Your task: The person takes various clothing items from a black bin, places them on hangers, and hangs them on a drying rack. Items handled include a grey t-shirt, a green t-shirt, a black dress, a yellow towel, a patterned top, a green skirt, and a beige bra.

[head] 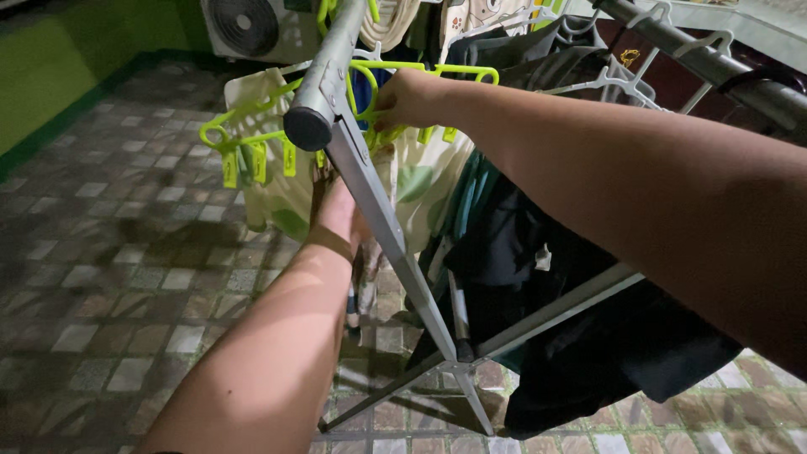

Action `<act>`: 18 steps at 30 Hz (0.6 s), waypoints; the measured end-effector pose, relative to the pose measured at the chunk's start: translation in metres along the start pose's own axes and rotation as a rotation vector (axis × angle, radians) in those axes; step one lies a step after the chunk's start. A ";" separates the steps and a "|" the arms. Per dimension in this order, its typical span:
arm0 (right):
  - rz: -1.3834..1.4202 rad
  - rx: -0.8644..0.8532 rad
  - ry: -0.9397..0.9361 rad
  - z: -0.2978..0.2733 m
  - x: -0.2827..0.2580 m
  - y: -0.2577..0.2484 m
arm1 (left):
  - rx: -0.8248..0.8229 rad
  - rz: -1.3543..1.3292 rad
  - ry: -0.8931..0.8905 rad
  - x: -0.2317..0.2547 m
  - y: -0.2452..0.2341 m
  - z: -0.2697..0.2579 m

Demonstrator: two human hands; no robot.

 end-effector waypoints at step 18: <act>0.352 0.764 -0.233 -0.344 -0.144 -0.076 | -0.703 1.952 -1.096 -0.303 0.047 -0.251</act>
Point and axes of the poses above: each hand's wrist, its own z-axis towards the middle knuckle, its own y-axis out of the palm, x = y × z, the point moved 6 cm from there along z, towards the middle knuckle, and after that the axes turned 15 degrees about -y, right-handed, at the moved point
